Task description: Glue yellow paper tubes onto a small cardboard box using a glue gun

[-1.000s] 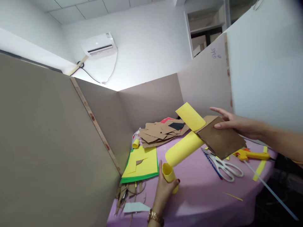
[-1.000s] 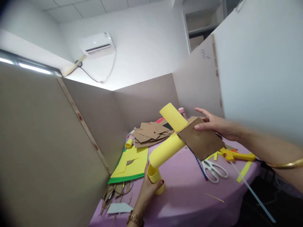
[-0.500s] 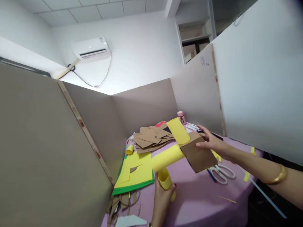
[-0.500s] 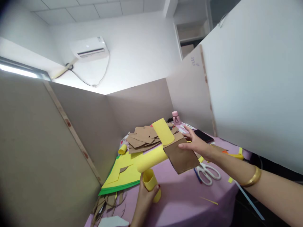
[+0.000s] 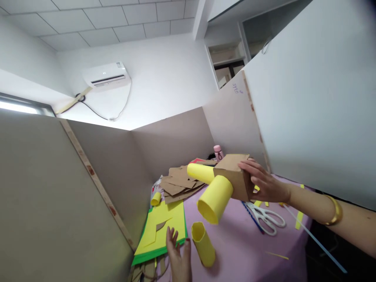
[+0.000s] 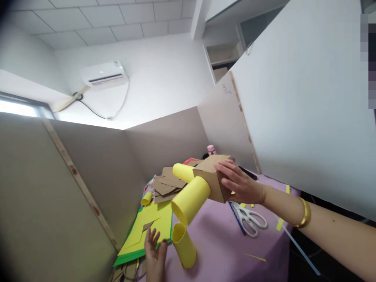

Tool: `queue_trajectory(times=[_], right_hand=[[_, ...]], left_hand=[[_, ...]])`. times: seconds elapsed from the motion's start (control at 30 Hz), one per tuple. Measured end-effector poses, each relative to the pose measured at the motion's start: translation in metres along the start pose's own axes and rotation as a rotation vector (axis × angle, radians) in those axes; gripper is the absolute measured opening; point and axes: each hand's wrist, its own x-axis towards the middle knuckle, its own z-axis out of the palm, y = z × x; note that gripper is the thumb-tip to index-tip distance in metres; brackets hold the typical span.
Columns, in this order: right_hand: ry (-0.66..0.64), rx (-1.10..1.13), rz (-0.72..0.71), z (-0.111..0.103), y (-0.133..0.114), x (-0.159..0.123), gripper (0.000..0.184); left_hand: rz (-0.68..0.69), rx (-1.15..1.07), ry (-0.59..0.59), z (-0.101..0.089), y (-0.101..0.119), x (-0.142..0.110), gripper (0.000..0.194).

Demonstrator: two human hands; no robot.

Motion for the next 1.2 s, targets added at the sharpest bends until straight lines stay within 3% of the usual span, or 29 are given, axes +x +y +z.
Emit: queue_trajectory(times=[0.1, 0.23, 0.3, 0.43, 0.53, 0.6, 0.77, 0.83, 0.93, 1.03, 1.13, 1.2], right_hand=[[0.029, 0.0, -0.153, -0.002, 0.013, -0.008, 0.085], [0.02, 0.068, -0.264, -0.005, 0.027, -0.016, 0.051], [-0.093, 0.146, -0.194, -0.008, 0.031, -0.019, 0.043], [-0.446, 0.381, 0.168, -0.012, 0.035, -0.025, 0.033], [-0.515, 0.41, 0.186, -0.01, 0.036, -0.028, 0.032], [-0.5, 0.398, 0.108, -0.008, 0.035, -0.027, 0.036], [-0.253, 0.231, -0.372, -0.011, 0.026, -0.003, 0.058], [-0.215, 0.229, -0.459, -0.013, 0.019, 0.011, 0.06], [-0.3, 0.296, -0.462, -0.014, 0.008, 0.03, 0.058], [-0.456, 0.377, -0.458, -0.012, -0.001, 0.046, 0.053], [-0.556, 0.522, -0.366, -0.011, -0.006, 0.056, 0.05], [-0.595, 0.653, -0.163, -0.013, -0.006, 0.057, 0.048]], left_hand=[[-0.041, -0.096, -0.078, -0.009, 0.046, 0.01, 0.074], [-0.166, -0.127, -0.456, -0.003, 0.094, 0.017, 0.07], [-0.215, -0.138, -0.619, 0.01, 0.105, 0.021, 0.077], [-0.371, -0.116, -0.827, 0.039, 0.112, 0.02, 0.111], [-0.323, -0.101, -0.897, 0.051, 0.124, 0.005, 0.081], [-0.216, 0.033, -0.805, 0.051, 0.134, -0.008, 0.062], [0.392, 0.461, -0.244, 0.036, 0.159, -0.024, 0.035], [0.498, 0.424, -0.249, 0.034, 0.174, -0.017, 0.031], [0.394, 0.293, -0.478, 0.041, 0.202, 0.009, 0.066], [0.142, 0.097, -0.737, 0.051, 0.223, 0.038, 0.098], [-0.045, -0.003, -0.958, 0.059, 0.227, 0.055, 0.105], [-0.106, -0.048, -0.999, 0.062, 0.222, 0.059, 0.105]])
